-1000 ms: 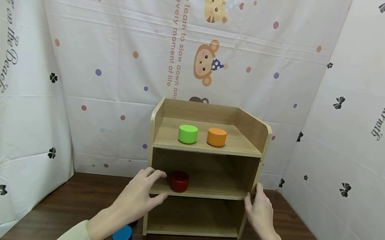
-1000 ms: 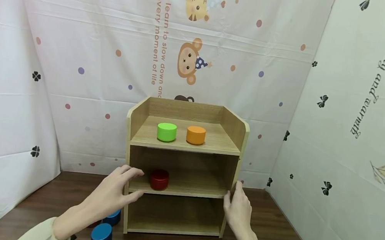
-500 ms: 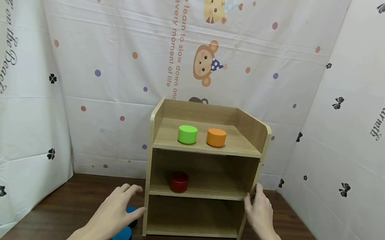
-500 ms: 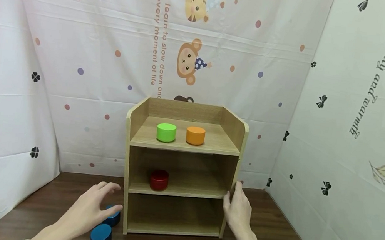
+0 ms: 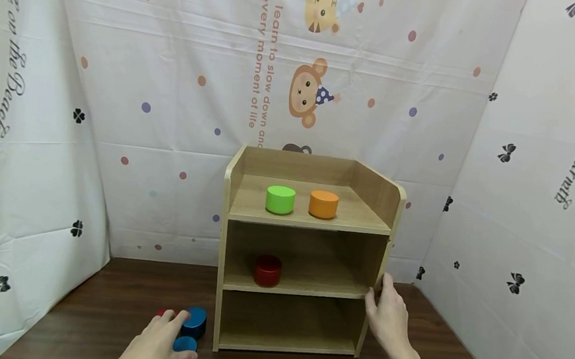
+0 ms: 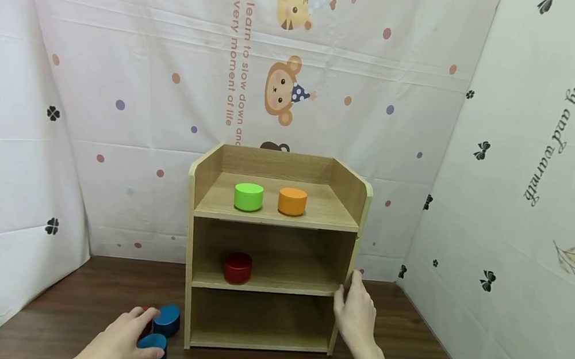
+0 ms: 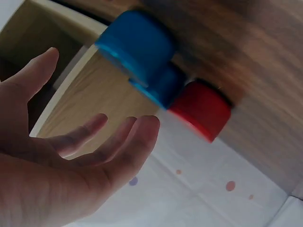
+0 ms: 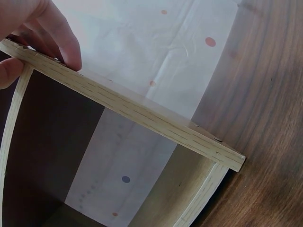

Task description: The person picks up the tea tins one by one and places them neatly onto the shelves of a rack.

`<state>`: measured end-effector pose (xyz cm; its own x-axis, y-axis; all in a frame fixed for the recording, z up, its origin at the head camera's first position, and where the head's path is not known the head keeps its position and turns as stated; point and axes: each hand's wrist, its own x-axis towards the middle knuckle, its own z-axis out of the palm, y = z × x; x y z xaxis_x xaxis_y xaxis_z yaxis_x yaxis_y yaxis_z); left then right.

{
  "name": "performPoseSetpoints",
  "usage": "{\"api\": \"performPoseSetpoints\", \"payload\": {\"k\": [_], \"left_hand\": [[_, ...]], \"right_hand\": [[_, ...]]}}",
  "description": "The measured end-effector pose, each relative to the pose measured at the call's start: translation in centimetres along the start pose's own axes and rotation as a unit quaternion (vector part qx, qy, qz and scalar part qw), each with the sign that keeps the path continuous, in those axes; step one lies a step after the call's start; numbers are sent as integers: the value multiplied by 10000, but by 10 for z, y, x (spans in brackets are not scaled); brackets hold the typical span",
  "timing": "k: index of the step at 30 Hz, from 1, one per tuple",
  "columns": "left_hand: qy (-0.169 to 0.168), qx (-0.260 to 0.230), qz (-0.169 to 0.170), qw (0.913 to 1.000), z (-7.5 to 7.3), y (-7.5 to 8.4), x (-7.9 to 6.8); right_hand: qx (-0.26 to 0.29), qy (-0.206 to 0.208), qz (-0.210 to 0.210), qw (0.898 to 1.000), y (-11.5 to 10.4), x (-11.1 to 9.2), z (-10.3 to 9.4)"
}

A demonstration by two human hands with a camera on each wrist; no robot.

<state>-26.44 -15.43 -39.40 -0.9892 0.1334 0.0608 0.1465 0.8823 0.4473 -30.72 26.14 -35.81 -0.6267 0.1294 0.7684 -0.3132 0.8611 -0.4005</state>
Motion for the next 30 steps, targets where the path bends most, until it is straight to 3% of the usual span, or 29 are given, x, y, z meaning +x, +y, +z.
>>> {"api": "performPoseSetpoints", "payload": {"k": [6,14,22,30], "left_hand": [[-227,140,-33,9996,11,-9,4],[-348,-133,150,9992,14,-15,7],[-683,-424,87,9967,17,-19,9],[-755,-497,17,9959,20,-19,12]], "right_hand": [[-34,10,42,10000,0,0,0],[-50,28,34,10000,-1,0,0],[-26,-77,73,9999,-1,-1,-1],[-20,-130,43,9999,-1,0,0]]}}
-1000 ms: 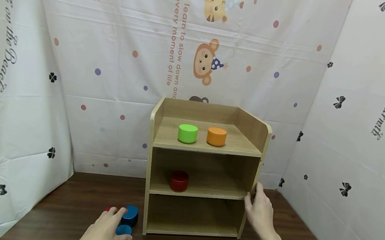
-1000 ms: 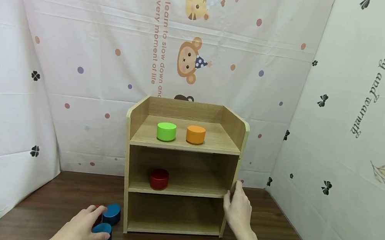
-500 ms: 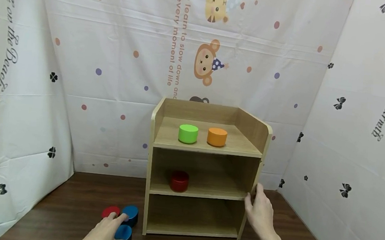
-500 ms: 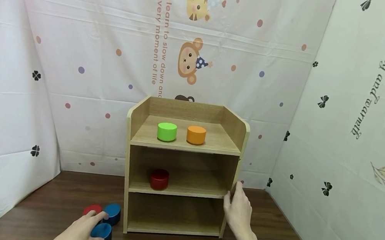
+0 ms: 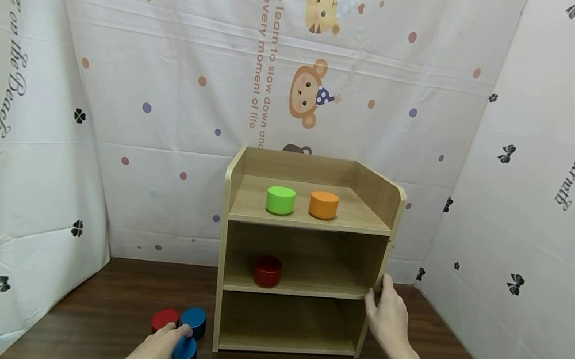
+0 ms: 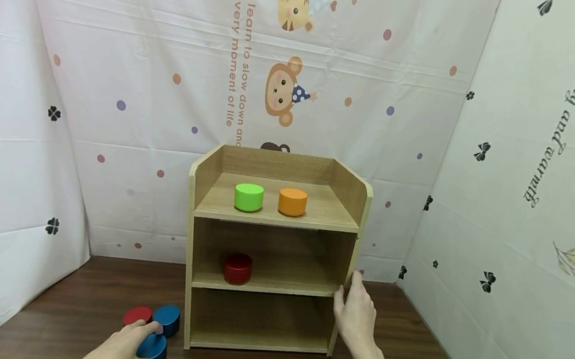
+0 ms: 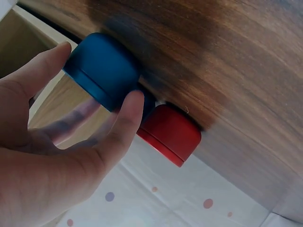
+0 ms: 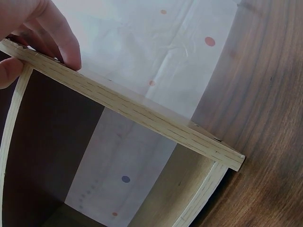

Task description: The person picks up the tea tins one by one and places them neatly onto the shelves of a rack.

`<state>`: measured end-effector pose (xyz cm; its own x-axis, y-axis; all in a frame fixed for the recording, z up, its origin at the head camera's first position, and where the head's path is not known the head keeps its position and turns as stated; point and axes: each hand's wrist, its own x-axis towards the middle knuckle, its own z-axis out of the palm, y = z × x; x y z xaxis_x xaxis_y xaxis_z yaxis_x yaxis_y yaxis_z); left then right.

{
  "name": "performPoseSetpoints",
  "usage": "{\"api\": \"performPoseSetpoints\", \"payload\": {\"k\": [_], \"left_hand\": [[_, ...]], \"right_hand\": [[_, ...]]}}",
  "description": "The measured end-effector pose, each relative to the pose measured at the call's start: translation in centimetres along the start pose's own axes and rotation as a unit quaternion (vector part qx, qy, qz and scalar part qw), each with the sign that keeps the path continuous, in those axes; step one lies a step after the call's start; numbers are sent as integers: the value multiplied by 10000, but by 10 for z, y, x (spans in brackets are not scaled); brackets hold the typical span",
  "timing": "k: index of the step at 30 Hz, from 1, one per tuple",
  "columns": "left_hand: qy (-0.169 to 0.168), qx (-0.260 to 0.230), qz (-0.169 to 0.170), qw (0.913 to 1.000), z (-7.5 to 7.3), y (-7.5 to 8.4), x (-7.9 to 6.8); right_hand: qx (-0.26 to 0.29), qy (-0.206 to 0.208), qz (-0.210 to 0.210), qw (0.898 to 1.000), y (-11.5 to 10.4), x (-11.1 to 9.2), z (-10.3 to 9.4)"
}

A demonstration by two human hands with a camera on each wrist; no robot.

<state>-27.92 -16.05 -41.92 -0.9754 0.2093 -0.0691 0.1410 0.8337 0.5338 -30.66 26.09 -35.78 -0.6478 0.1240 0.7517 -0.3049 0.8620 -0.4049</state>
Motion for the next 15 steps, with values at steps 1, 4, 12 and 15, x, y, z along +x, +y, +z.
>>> {"api": "performPoseSetpoints", "payload": {"k": [1,4,12,15], "left_hand": [[-2,12,-11,10000,1,0,1],[-15,19,-47,10000,2,0,2],[21,0,17,10000,3,2,3],[51,6,37,10000,3,3,2]], "right_hand": [[0,-2,4,10000,0,0,0],[7,-30,24,10000,0,0,0],[5,-26,62,10000,1,-1,0],[2,27,42,10000,1,0,1]]}}
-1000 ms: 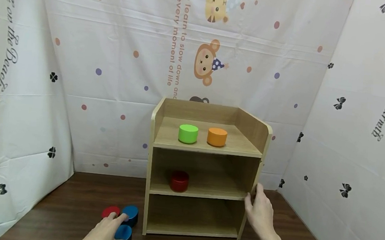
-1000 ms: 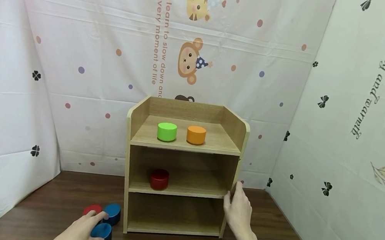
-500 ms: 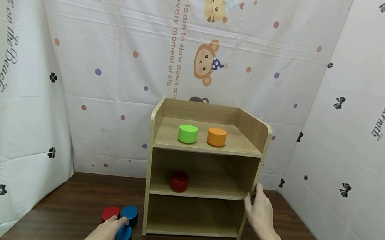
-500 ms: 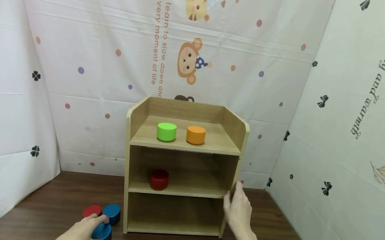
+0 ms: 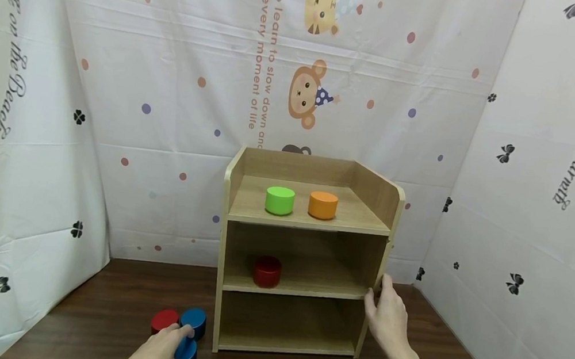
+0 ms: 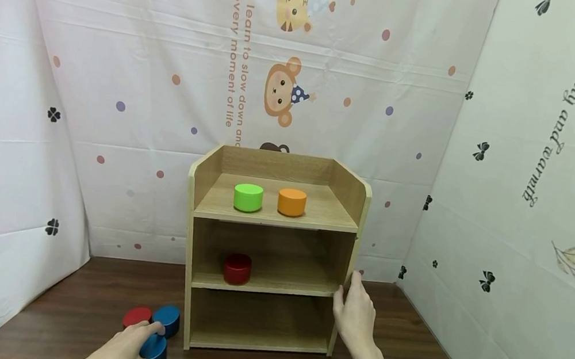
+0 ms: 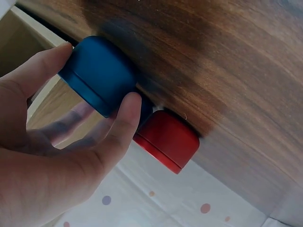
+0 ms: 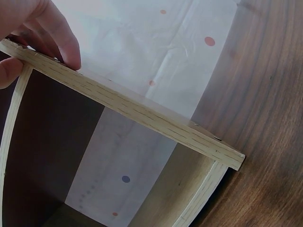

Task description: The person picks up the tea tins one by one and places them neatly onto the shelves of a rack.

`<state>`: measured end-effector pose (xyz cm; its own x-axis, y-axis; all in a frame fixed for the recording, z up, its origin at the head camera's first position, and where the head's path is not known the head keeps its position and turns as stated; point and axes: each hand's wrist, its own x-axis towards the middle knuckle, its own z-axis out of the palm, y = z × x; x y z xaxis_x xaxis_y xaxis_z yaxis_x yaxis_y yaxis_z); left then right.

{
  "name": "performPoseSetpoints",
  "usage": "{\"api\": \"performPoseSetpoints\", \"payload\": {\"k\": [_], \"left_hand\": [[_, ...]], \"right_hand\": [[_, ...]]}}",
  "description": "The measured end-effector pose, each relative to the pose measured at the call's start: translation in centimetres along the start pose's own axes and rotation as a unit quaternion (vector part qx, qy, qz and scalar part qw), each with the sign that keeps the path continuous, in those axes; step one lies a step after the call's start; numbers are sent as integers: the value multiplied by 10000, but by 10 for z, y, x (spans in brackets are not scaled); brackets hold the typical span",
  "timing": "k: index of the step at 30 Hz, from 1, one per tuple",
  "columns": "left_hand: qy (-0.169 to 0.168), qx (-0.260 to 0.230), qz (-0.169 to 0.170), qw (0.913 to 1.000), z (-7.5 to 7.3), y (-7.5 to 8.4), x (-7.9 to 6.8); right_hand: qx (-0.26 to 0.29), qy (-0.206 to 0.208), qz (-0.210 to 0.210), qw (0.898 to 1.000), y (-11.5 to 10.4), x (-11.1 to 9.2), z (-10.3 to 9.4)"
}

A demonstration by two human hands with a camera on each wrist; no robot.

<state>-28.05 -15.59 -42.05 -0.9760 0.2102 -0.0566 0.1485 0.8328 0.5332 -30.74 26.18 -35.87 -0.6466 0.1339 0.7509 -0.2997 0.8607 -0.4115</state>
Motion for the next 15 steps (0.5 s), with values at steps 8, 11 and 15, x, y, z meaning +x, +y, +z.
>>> {"api": "performPoseSetpoints", "payload": {"k": [8,11,15], "left_hand": [[241,84,117,9996,-3,4,-4],[272,80,166,9995,-3,6,-6],[315,116,353,9988,-5,9,-8]], "right_hand": [[-10,-41,36,10000,0,0,0],[-9,-78,60,10000,0,0,0],[-6,-113,76,9999,0,1,0]]}}
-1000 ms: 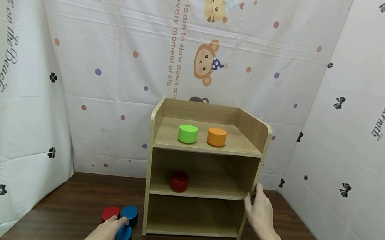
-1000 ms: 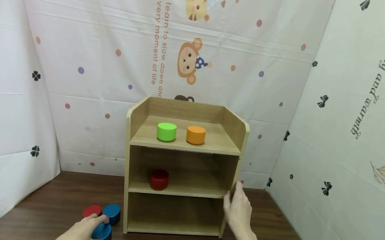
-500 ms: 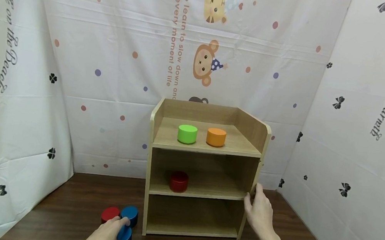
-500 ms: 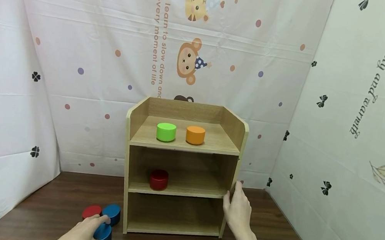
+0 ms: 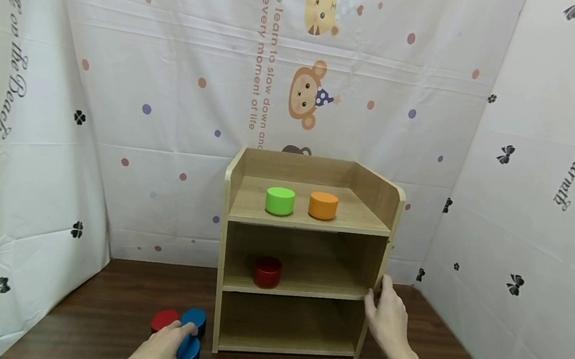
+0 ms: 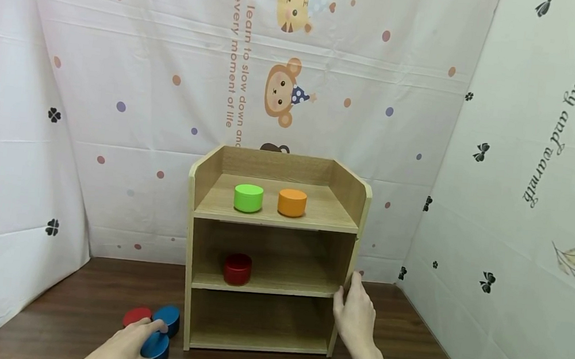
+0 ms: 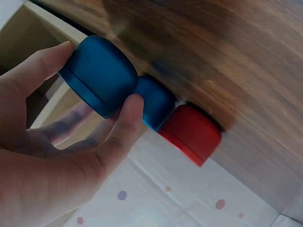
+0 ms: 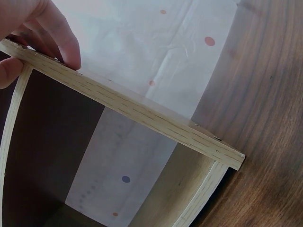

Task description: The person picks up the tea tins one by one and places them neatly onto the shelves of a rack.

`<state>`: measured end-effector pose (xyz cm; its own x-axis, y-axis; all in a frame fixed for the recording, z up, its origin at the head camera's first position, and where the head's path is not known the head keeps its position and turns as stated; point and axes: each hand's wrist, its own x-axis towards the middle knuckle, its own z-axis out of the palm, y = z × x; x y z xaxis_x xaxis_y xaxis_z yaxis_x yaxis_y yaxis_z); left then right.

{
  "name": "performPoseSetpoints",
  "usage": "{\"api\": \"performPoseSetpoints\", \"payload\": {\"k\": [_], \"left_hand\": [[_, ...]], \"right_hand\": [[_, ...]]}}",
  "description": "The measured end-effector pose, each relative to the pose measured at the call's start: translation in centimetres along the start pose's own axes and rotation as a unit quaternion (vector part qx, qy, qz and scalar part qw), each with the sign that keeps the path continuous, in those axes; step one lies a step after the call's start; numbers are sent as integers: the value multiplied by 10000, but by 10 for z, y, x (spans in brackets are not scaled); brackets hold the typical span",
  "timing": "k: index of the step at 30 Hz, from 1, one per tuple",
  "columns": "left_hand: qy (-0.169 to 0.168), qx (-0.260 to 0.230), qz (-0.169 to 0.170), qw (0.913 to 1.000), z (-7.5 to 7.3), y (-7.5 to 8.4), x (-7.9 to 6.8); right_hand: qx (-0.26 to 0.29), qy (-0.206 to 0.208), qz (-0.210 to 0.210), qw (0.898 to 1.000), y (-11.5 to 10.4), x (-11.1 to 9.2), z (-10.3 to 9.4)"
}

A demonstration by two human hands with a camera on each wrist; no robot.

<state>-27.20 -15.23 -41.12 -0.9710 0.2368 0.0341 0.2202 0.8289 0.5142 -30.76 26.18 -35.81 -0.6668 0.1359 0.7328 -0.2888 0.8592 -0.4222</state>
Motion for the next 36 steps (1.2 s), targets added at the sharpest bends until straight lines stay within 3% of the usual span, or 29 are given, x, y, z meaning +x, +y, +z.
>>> {"api": "performPoseSetpoints", "payload": {"k": [16,36], "left_hand": [[22,177,858,9962,-10,32,-6],[208,547,1458,9876,-18,75,-7]], "right_hand": [[-15,52,-17,10000,0,-1,0],[23,59,-70,10000,0,0,-1]]}}
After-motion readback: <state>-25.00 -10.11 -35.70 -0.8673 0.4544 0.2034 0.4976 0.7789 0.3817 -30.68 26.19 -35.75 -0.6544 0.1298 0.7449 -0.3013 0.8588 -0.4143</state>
